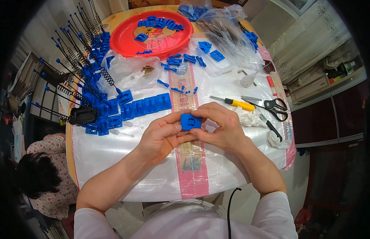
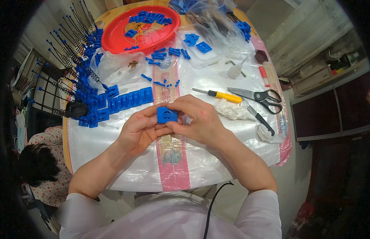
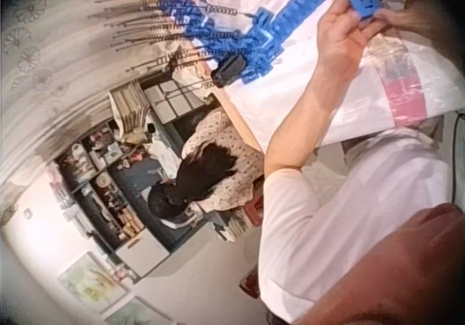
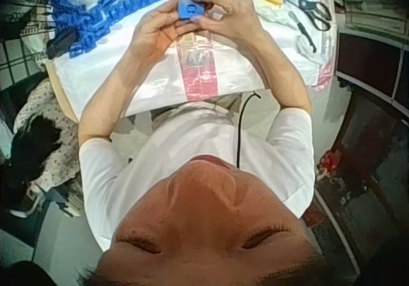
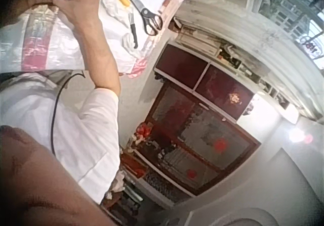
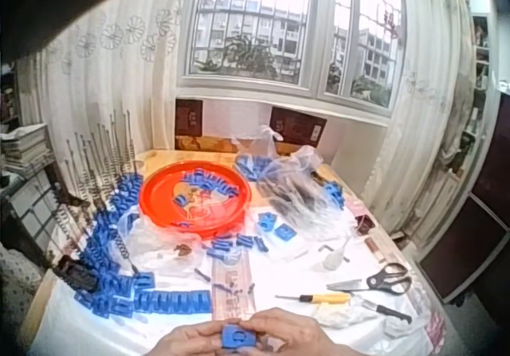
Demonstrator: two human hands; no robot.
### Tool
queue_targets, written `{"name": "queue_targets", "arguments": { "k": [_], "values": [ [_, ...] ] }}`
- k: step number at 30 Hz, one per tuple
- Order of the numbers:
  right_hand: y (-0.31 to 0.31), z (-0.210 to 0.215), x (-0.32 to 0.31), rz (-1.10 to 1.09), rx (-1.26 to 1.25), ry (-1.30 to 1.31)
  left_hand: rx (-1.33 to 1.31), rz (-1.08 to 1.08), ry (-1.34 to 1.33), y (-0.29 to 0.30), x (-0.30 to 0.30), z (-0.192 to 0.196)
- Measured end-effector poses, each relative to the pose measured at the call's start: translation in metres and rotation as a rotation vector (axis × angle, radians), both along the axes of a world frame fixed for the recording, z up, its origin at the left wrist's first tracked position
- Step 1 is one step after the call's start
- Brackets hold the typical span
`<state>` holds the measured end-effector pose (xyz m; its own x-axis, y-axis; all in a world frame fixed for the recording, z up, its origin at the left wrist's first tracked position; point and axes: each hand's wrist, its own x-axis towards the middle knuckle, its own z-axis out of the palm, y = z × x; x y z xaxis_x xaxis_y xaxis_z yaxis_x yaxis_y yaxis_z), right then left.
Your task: Assembling small blue plastic fixture parts and applying glue from a bottle.
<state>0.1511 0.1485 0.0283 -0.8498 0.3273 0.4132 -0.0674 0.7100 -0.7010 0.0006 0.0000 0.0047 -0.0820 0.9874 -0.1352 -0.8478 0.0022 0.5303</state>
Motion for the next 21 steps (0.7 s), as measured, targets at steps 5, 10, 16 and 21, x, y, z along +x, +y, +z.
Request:
{"name": "queue_targets", "arguments": {
  "k": [5,10,16,21],
  "values": [
    [-0.0008,0.0008,-0.0001,-0.004,-0.004,0.003,0.007,-0.001,0.004,0.0010,0.0005,0.0033],
    [-0.0007,0.0000,-0.0003,-0.005,0.003,0.004,-0.005,0.004,0.012,0.0010,0.0007,0.0022],
    [-0.0013,-0.0002,-0.0002,-0.012,0.010,0.013,-0.012,0.006,0.013,0.0015,0.0011,0.0006],
    [-0.0012,0.0002,-0.0007,-0.009,0.028,0.016,0.003,-0.009,0.008,0.0015,0.0000,0.0014]
  ]
}}
